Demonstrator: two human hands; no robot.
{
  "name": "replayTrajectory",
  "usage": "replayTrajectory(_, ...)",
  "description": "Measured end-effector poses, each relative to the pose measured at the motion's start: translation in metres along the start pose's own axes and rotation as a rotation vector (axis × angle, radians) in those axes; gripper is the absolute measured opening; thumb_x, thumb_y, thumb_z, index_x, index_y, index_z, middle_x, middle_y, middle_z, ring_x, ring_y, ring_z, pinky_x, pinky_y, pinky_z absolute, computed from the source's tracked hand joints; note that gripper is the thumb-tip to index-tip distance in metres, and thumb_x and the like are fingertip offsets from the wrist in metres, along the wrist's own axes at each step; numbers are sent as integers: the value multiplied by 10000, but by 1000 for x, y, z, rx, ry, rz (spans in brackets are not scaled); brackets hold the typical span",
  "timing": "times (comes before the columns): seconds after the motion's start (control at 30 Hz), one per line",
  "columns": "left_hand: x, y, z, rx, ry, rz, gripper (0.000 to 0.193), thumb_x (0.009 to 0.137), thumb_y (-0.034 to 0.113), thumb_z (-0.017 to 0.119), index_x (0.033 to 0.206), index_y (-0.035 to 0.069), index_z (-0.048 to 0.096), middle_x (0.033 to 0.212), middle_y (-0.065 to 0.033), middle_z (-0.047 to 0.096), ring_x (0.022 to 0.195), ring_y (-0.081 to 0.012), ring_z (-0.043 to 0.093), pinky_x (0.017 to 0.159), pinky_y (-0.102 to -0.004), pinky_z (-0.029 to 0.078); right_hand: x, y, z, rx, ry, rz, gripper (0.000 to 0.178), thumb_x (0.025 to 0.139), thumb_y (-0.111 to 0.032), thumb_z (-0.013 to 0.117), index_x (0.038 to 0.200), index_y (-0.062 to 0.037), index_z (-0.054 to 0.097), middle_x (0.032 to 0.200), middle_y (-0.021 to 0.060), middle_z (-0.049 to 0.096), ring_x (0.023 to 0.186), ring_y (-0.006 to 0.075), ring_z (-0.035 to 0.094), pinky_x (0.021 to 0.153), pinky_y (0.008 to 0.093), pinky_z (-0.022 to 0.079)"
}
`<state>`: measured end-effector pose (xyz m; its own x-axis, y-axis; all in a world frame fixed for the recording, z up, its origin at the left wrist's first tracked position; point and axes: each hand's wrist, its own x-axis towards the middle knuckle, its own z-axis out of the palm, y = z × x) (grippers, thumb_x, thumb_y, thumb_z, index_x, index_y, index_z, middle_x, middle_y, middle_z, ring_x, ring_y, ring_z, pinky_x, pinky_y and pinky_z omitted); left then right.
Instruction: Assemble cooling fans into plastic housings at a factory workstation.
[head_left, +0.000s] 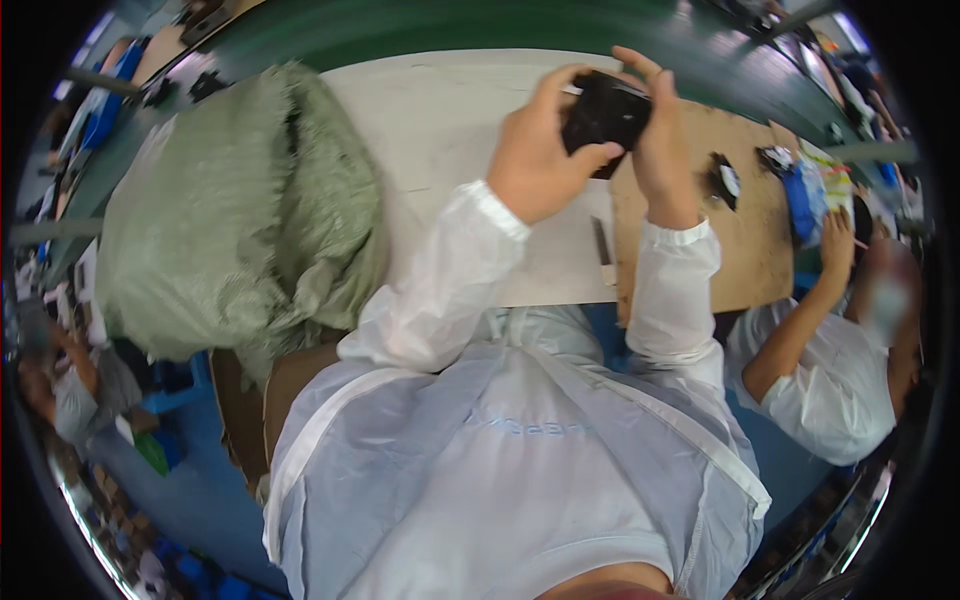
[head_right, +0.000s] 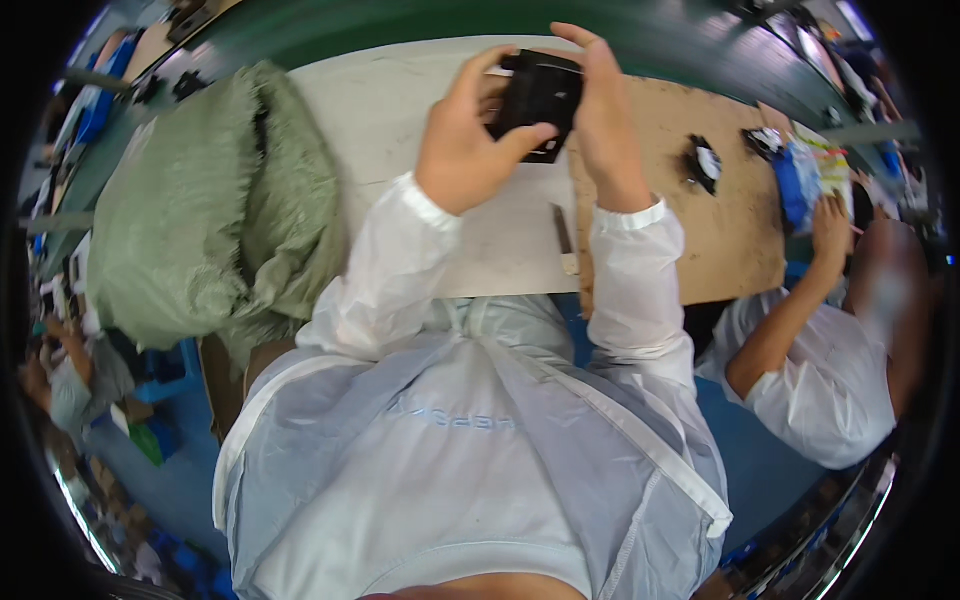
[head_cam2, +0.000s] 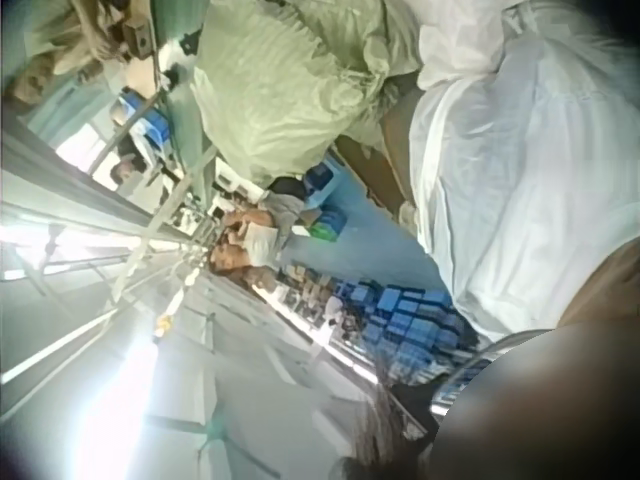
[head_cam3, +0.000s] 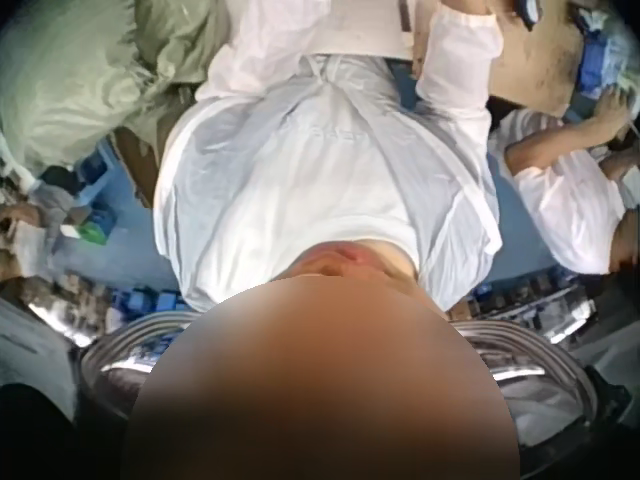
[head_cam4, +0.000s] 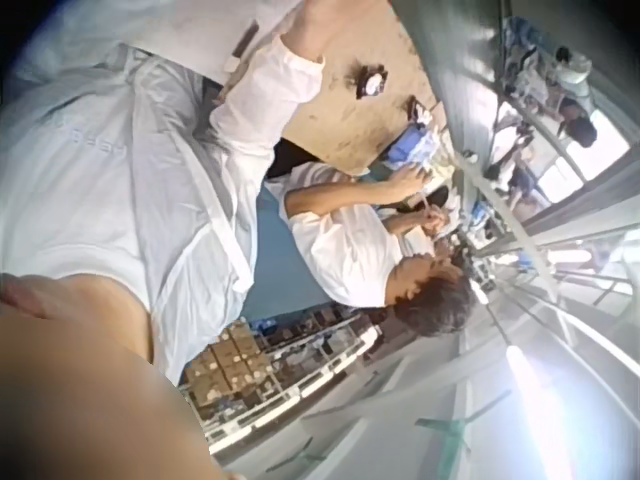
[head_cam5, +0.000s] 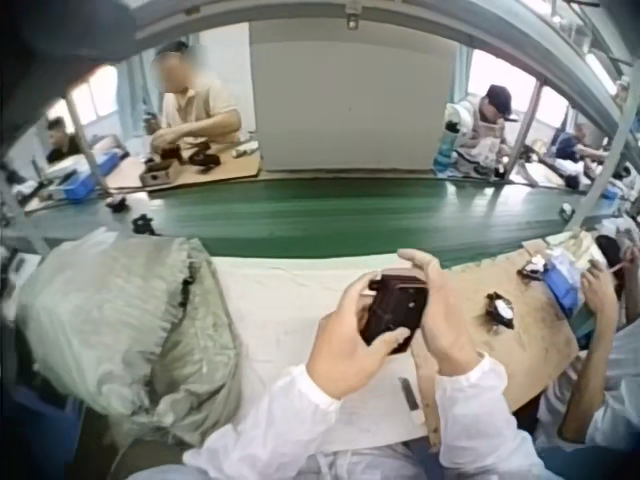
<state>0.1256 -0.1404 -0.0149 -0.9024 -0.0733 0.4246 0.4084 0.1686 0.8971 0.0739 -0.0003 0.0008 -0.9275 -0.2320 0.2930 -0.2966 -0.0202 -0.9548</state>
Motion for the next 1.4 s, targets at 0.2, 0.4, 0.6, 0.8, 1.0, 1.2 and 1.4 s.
replayTrajectory(0.2,-23,7,-38,470,99,13,830,688,103,794,1404,5,386,1198,-257,593,1063,-372,621,876,-397,516,50,24,39,-240,114,-62,480,983,-305,377,896,37,702,818,102,706,746,213,590,743,290,462)
replayTrajectory(0.4,-73,114,-255,905,543,-293,362,802,272,721,1089,53,696,1065,-133,703,909,-294,673,830,-372,519,178,97,-50,-1031,190,160,539,965,-397,304,1134,-51,682,1140,195,680,1022,427,622,903,442,473)
replayTrajectory(0.6,-74,171,-398,1446,868,-229,333,881,246,643,1072,-26,669,1002,-149,709,884,-258,668,795,-330,513,256,146,-59,-1100,153,-1,492,955,-414,361,1240,-101,610,1187,186,655,1077,425,602,938,468,462)
replayTrajectory(0.8,-40,186,-376,1654,922,-94,283,894,230,583,1009,-17,656,956,-153,695,851,-290,654,764,-360,505,273,193,-133,-1379,296,37,515,942,-435,428,1367,-160,524,1243,175,625,1144,422,577,979,499,448)
replayTrajectory(1.0,-21,173,-457,1667,892,-64,257,907,215,523,946,-9,643,909,-157,680,818,-321,640,733,-389,497,150,92,41,-943,-29,-446,340,790,-113,630,1123,-56,671,1148,132,652,1008,329,620,900,399,503)
replayTrajectory(1.2,-32,203,-677,1764,1006,-72,263,919,200,464,882,0,630,863,-161,666,786,-353,626,702,-418,490,11,42,153,-295,-765,-259,383,849,-88,569,1227,-37,535,1228,131,567,1086,286,552,963,377,443)
replayTrajectory(1.4,24,217,-630,1794,766,-426,548,852,486,506,917,-19,709,931,-197,707,831,-362,660,717,-417,515,-60,28,194,-296,-726,-356,558,841,-159,596,1346,0,420,1385,239,411,1198,389,476,1028,456,411)
